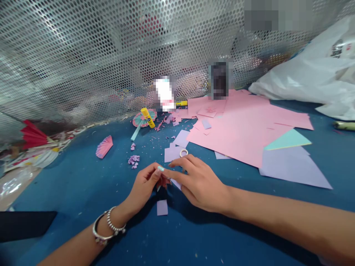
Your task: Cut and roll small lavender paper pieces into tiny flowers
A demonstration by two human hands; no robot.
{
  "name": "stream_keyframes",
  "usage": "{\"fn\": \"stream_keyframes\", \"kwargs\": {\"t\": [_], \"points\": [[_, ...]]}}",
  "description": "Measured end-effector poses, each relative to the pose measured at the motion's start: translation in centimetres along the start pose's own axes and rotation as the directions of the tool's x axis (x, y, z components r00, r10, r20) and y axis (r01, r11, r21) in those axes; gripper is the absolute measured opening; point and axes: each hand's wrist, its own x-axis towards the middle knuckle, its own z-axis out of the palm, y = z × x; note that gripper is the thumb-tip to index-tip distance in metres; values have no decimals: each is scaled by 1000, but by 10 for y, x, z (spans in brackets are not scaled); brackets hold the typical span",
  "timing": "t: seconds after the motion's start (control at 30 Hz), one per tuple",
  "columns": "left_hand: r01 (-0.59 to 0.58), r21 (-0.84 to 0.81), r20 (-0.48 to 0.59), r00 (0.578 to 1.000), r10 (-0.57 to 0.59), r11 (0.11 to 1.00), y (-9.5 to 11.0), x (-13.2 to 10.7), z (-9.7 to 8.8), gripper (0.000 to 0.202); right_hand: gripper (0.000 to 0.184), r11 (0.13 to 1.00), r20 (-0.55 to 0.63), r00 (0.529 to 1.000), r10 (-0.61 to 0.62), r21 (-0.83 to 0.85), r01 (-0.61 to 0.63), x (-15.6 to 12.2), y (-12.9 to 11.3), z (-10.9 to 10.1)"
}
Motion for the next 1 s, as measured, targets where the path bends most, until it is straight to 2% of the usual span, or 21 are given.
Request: {"fn": "stream_keyframes", "kwargs": {"t": [0.07, 0.17, 0.27, 0.37, 0.57, 0.73, 0.83, 1.0], "points": [[12, -47, 32, 999, -11, 999, -1, 1, 0, 29, 49, 996, -5, 1000, 11, 94, -10, 0, 0, -1], [26, -71, 47, 999, -23, 997, 1, 0, 0, 27, 48, 973, -53, 994, 90, 216, -77, 1, 1, 0], [44, -77, 34, 999, -42, 996, 3, 0, 1, 28, 39, 940, -92, 980, 175, 312, -138, 2, 1, 1], [58, -74, 17, 998, -57, 996, 4, 0, 1, 30, 29, 916, -82, 971, 222, 358, -179, 4, 2, 2], [78, -10, 11, 997, -78, 997, 6, 1, 2, 33, 21, 915, -59, 970, 237, 349, -202, 4, 3, 1], [97, 67, -10, 995, -96, 993, 3, 2, 3, 35, 16, 950, -48, 989, 138, 288, -119, 2, 0, 1], [87, 113, 9, 996, -88, 990, 3, 1, 4, 35, 15, 962, -1, 996, 89, 260, -86, 1, -1, 2], [65, 148, 48, 996, -73, 987, 4, -2, 5, 35, 11, 968, 42, 991, 127, 211, -133, 2, -1, 3]]}}
